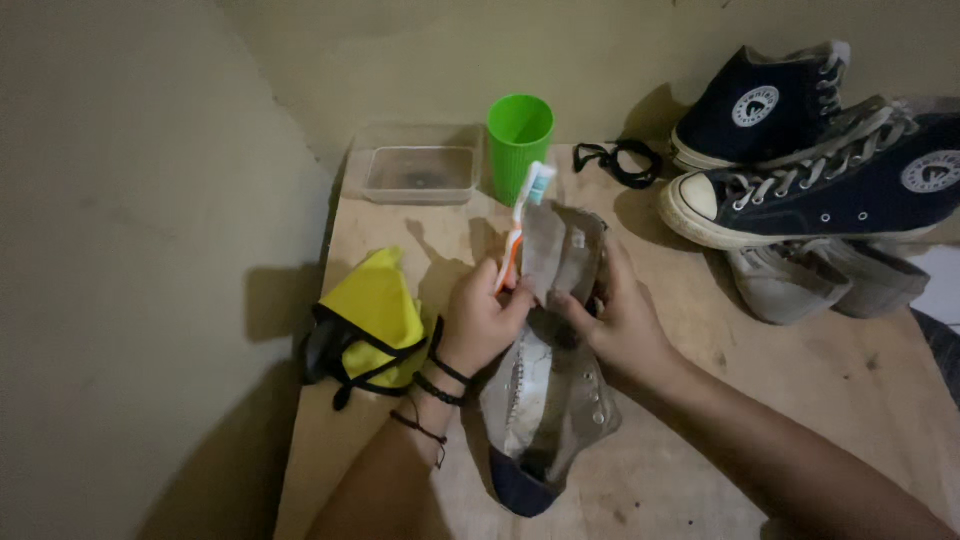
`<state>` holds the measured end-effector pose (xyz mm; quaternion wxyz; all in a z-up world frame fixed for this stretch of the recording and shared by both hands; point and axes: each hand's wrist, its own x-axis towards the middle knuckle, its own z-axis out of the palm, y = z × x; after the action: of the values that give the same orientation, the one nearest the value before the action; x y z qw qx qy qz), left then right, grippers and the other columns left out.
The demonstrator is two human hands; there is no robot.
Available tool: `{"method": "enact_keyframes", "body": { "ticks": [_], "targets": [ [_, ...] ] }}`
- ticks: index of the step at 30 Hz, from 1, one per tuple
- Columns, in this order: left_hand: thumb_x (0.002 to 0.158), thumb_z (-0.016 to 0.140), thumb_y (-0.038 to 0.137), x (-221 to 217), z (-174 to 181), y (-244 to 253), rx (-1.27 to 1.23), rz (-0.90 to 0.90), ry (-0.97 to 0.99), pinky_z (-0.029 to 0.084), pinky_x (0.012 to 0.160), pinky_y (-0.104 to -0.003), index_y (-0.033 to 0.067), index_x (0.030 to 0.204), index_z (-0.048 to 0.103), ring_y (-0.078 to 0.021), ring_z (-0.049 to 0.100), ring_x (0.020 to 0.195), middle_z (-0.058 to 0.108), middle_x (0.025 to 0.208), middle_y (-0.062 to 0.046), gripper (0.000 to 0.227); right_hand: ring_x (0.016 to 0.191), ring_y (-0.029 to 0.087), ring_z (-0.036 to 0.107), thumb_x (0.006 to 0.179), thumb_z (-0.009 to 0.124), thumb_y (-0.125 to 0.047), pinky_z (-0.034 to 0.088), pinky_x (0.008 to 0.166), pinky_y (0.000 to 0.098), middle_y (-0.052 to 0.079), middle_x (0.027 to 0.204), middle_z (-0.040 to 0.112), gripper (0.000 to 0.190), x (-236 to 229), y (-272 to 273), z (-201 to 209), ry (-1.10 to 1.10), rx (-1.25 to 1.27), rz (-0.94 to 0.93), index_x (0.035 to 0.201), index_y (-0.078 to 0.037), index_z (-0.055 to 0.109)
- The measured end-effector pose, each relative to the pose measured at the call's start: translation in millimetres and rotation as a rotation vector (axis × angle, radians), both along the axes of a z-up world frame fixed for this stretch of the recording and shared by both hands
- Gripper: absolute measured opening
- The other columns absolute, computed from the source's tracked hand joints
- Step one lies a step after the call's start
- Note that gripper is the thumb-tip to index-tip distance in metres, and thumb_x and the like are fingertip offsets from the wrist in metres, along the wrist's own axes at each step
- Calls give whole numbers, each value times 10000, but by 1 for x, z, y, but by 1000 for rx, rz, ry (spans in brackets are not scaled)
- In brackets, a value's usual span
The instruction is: The person cleans a shoe using a toothbrush, dipping it into a cup of liquid and scrubbing the interior fabric and exterior surfaces.
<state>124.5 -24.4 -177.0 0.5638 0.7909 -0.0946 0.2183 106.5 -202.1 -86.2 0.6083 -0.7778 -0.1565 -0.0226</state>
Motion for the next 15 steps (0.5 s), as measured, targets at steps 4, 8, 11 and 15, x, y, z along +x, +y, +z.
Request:
{"method": "enact_keyframes", "body": {
  "ticks": [4, 8, 11, 15],
  "targets": [
    [853, 710, 104, -11, 17, -6, 73, 95, -71, 505, 515, -412, 92, 827, 529, -433, 681, 630, 634, 661, -209, 184, 1224, 640, 470, 863, 699, 55, 410, 943, 748, 432, 1448, 393, 832, 4, 0, -8, -43, -52, -12, 1546, 50, 224],
    [834, 725, 165, -12, 8, -3, 170, 193, -104, 500, 495, -351, 139, 770, 554, -362, 660, 575, 602, 599, -128, 184, 1041, 259, 678, 833, 775, 54, 618, 879, 438, 165, 1213, 655, 894, 34, -4, -38, 145, 315, 111, 1580, -93, 306],
    [839, 694, 119, -16, 21, -1, 120, 134, -99, 489, 490, -394, 118, 776, 534, -426, 635, 575, 580, 600, -168, 172, 1026, 260, 697, 838, 771, 58, 603, 896, 442, 178, 1159, 717, 851, 53, -6, -71, 199, 381, 205, 1566, -133, 372],
    [849, 668, 71, -23, 30, 2, 93, 82, -126, 442, 482, -412, 84, 810, 509, -424, 610, 554, 552, 608, -223, 164, 1020, 198, 671, 814, 776, 91, 584, 925, 402, 149, 1159, 705, 897, 57, -6, -87, 193, 408, 241, 1572, -96, 334]
  ]
}}
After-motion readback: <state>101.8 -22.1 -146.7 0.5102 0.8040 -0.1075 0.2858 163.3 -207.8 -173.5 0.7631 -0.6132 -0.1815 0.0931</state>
